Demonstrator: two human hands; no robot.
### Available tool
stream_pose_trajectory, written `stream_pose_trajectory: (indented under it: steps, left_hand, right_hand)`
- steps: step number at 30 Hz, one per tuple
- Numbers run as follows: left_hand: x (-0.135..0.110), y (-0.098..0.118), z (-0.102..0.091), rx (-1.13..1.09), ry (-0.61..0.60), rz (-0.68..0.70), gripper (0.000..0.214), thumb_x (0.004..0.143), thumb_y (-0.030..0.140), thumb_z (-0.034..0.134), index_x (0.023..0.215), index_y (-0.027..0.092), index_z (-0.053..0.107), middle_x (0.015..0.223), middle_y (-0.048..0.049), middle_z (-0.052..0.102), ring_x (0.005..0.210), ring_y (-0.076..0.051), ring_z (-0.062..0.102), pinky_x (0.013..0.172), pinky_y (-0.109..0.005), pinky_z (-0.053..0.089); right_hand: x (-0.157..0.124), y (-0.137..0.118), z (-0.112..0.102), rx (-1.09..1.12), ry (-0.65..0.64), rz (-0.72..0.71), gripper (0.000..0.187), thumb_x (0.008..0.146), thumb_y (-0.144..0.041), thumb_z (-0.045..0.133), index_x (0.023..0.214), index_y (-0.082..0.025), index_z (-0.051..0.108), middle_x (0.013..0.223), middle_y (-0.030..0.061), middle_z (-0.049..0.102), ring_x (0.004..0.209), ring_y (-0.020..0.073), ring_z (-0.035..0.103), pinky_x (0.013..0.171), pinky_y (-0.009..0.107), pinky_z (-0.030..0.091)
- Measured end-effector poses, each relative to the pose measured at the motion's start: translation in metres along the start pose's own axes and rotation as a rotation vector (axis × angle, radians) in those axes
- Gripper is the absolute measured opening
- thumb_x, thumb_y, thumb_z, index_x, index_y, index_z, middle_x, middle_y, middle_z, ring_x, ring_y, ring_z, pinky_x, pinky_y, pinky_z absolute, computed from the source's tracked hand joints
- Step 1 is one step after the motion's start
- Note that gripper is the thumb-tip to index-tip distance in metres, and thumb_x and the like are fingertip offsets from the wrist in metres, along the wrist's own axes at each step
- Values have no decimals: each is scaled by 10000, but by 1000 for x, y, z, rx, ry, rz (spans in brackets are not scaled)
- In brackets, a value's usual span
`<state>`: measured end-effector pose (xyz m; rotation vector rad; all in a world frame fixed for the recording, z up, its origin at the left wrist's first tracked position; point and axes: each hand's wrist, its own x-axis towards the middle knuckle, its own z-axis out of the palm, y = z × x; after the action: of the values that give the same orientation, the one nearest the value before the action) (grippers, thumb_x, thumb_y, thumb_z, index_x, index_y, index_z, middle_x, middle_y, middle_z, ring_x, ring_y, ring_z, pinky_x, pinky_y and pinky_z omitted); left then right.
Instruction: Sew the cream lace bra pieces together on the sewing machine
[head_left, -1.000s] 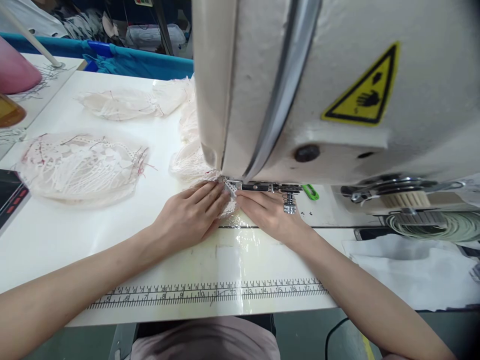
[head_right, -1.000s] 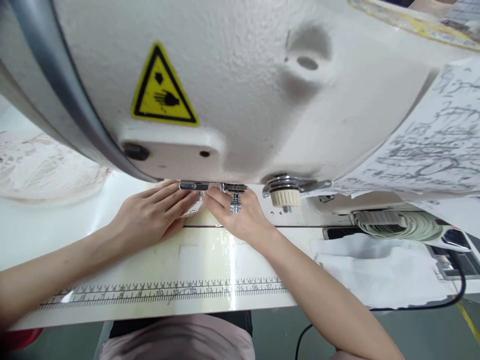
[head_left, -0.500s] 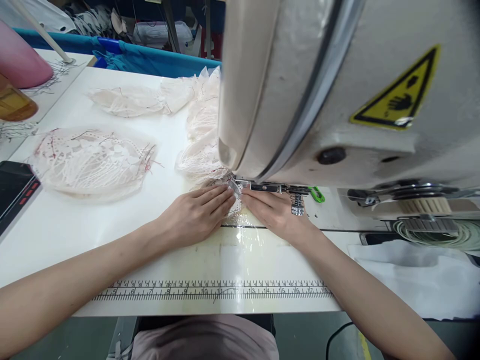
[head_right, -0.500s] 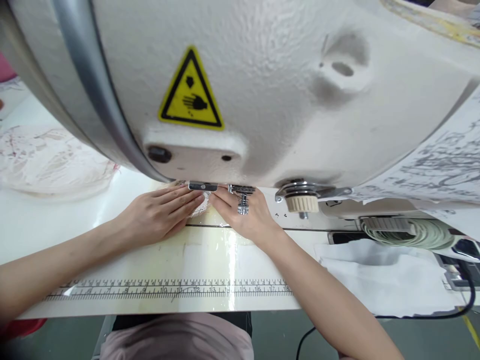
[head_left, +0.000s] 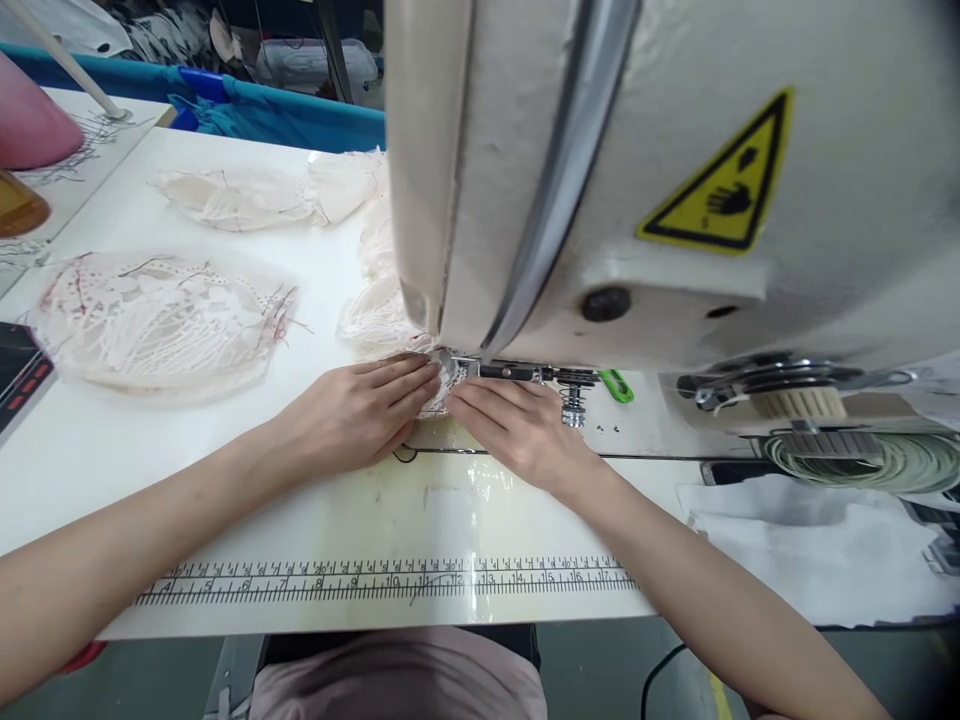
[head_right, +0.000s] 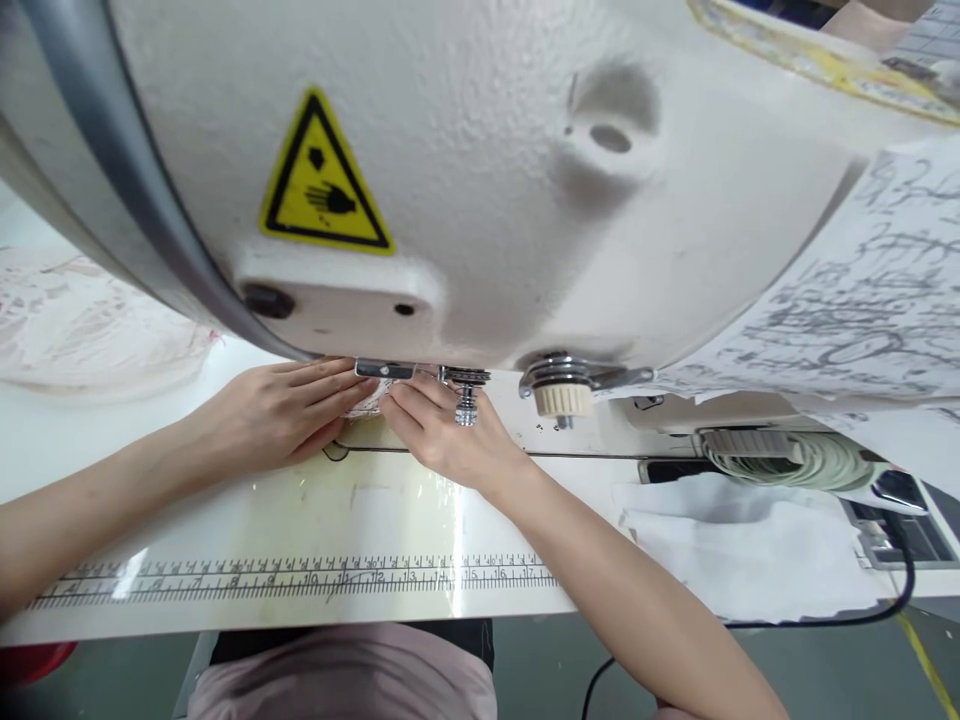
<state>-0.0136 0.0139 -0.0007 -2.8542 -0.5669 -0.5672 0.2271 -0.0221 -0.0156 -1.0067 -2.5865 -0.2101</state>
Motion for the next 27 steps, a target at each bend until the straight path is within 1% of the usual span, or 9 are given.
stream_pose_trajectory:
  steps: [3,6,9,12,14,17,20,24,27]
  left_hand:
    - [0,1,1,-9,-8,-27,322,955,147,441,1177,87,666,1204,-130,671,1147,-261,634,989,-370,557]
    - [-1,4,3,-1,-10,-46,328,957,149,445,1203,92,654,1215,-135,664,1162,-266,624,998,-374,550]
    - [0,6,3,42,-1,-55,328,961,157,446,1212,79,643,1218,-149,661,1138,-271,640,991,-382,553]
    - [1,8,2,92,-11,-37,324,964,174,466,1217,64,635,1218,-168,660,1100,-284,662,951,-394,575]
    - [2,8,1,113,-5,-14,312,961,175,481,1201,62,645,1202,-171,669,1076,-287,674,926,-392,586]
    - [3,8,0,131,12,-3,295,960,184,483,1171,79,662,1165,-147,695,1054,-268,686,916,-371,586]
    - [4,7,0,140,18,-13,291,959,194,483,1160,91,666,1145,-130,707,1043,-254,691,914,-359,581]
    - [6,7,-1,137,16,-21,286,949,196,503,1159,86,664,1133,-141,709,1026,-258,695,904,-371,575]
    - [9,9,-3,114,10,-45,281,943,205,518,1157,98,664,1150,-133,701,1032,-250,687,903,-364,567]
  right_hand:
    - [2,-1,1,-41,9,-18,313,924,-100,514,1161,-274,622,1113,-5,692,1042,145,598,819,280,501]
    - [3,-1,1,-75,44,-39,295,913,-84,510,1147,-234,610,1102,-7,695,1011,133,605,816,272,491]
    - [4,-2,1,-73,50,-42,282,907,-80,496,1141,-192,606,1088,-1,699,996,128,607,781,259,482]
    - [4,-3,0,-54,41,-34,262,899,-79,490,1106,-173,620,1103,8,695,1004,134,607,773,264,477]
    - [3,-4,1,-48,50,-30,264,895,-73,489,1099,-173,624,1114,10,693,1005,136,607,776,274,476]
    - [2,-5,2,-45,58,-29,280,892,-62,482,1105,-177,623,1114,8,693,991,134,605,780,283,475]
    - [2,-6,3,-42,62,-38,277,892,-62,482,1102,-173,625,1106,6,693,981,135,601,787,285,472]
    - [1,-5,2,-48,62,-43,271,892,-61,481,1092,-167,630,1099,8,690,981,137,591,783,283,466]
    - [1,-4,1,-51,55,-37,284,896,-56,465,1080,-183,641,1096,12,685,999,140,575,799,284,457]
